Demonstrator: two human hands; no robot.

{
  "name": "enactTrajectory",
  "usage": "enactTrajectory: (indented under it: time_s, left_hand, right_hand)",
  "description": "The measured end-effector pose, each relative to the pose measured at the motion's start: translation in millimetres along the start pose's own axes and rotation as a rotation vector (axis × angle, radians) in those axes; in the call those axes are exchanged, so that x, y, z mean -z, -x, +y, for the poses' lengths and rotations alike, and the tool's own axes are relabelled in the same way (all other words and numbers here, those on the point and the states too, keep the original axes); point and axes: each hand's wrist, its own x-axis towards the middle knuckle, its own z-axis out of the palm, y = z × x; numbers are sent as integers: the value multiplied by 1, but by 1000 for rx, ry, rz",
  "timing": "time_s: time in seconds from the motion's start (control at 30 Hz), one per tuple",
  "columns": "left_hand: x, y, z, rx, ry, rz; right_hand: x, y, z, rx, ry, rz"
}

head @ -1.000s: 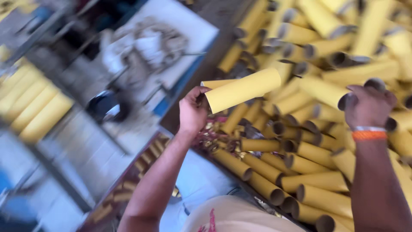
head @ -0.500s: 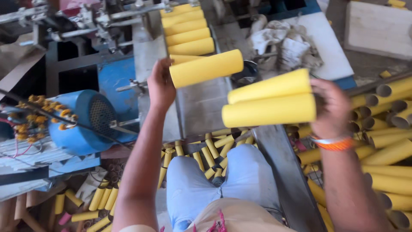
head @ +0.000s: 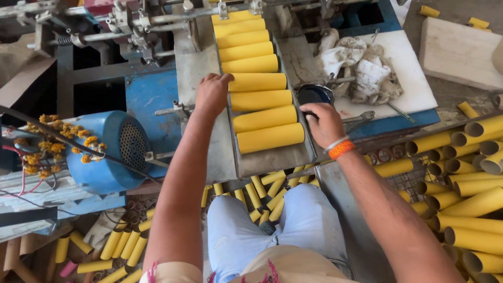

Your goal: The person repeatedly picks up yellow cylindrical objects from a pile and places them onto a conveyor belt. The person handles the cylinders one at a time, moving them from the right side to the left side of the frame.

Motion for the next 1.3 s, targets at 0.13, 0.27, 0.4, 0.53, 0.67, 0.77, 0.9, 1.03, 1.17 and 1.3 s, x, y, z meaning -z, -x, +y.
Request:
enactTrajectory:
  time_s: [0.13,0.27,0.4,0.53,0.67,0.77,0.9,1.03,1.17,1.3]
  left_hand:
    - [26,-16,17,14,-253,-66]
    - [49,-25,59,-64,-106,-23]
    - [50,-39,135,-245,43,-41]
    - [22,-45,241,-389,261,-171]
    - [-27,-40,354,-691,452,-303]
    - [-79,-24,429,-786,490,-456]
    - [-152,2,511,-851,485,-678]
    - [-232,12,599,-782,407,-808]
    - [-302,0,668,-680,472,-711]
    - [-355,-12,711,-523,528,-631]
  right_hand:
    - [56,37,5,-125,-25,-4]
    - [119,106,21,-330,-65,29]
    - [171,197,52,-536,27,57]
    - [202,304,84,-667,3,-32]
    - [219,385,89,-875,198,-421]
    - [251,426,98,-825,346,-282]
    - [301,448,136,-830,578,100]
    - [329,422,201,-1147,786,-225]
    - [330,404,239,-1251,732,-341]
    - [317,422,259,-1297,720,-340]
